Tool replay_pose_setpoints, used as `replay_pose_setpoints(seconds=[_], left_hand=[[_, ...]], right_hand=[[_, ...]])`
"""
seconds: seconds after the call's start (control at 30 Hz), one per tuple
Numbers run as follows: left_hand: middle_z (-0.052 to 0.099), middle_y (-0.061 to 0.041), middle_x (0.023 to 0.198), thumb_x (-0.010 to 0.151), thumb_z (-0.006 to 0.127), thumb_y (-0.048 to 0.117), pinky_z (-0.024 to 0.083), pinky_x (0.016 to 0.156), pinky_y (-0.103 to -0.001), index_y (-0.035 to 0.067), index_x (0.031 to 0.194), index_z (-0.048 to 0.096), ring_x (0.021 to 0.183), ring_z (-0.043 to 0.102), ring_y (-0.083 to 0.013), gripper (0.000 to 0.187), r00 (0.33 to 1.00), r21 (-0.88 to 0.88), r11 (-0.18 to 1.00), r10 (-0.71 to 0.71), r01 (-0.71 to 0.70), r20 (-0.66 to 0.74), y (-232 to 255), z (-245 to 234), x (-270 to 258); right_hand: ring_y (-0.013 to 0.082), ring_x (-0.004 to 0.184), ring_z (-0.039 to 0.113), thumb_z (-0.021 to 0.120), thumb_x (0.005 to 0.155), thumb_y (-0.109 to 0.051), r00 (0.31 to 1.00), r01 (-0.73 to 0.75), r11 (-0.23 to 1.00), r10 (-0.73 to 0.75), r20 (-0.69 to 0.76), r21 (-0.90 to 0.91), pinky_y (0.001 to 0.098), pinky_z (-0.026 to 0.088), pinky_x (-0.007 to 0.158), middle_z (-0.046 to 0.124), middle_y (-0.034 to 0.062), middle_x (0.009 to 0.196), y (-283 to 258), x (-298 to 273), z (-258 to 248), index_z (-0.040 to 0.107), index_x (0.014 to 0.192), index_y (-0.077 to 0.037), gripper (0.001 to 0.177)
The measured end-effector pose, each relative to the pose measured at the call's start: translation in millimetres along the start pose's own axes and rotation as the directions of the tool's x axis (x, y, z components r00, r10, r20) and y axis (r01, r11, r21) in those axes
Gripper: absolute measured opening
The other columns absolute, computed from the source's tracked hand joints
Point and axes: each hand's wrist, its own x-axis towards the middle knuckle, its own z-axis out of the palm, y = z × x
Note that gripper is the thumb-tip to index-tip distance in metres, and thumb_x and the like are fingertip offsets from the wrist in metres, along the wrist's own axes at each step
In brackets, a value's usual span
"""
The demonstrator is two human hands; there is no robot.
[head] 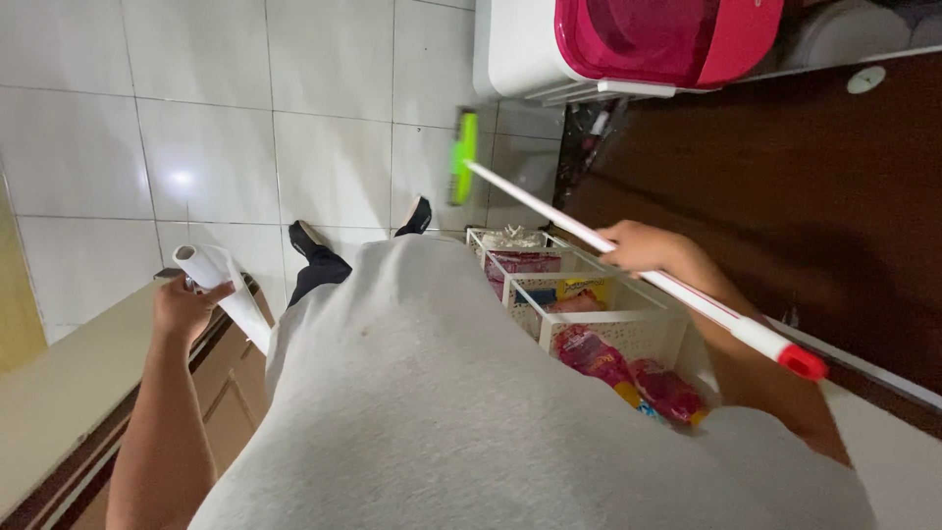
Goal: The recorder uses a knife to cut and modify a white pipe with tape, then sweeps the tiled floor with a broom.
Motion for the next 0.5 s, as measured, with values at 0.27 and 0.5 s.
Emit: replay_pose_setpoints(seconds=[0.27, 0.5], left_hand=[[0.075, -0.017, 0.115, 0.079, 0.09, 0.027, 0.054, 0.089, -0.046, -0.002, 0.122, 0.07, 0.1, 0.07, -0.0295, 0.056, 0.996, -0.028, 0.996, -0.078, 0.08, 0.052, 2.6, 3.6, -37.9], [0.075, -0.02, 0.111, 0.083, 0.089, 0.028, 0.056, 0.083, -0.045, -0.002, 0.123, 0.07, 0.095, 0.07, -0.0325, 0.053, 0.997, -0.01, 0.998, -0.069, 0.07, 0.029, -29.3, 15.1, -43.6]], right_hand=[[0.0089, 0.054, 0.055, 0.067, 0.096, -0.015, 0.961, 0.252, 0.942, -0.27, 0.056, 0.222, 0.0278, 0.05, 0.049, 0.07, 0.0064, 0.083, -54.4, 126.1, 42.5, 0.05, 0.152, -0.02, 0.059], [0.0091, 0.048, 0.053, 0.066, 0.095, -0.017, 0.989, 0.11, 0.954, -0.134, 0.067, 0.278, 0.026, 0.046, 0.045, 0.063, 0.0054, 0.069, 104.9, 145.5, 17.2, 0.061, 0.143, -0.012, 0.049]])
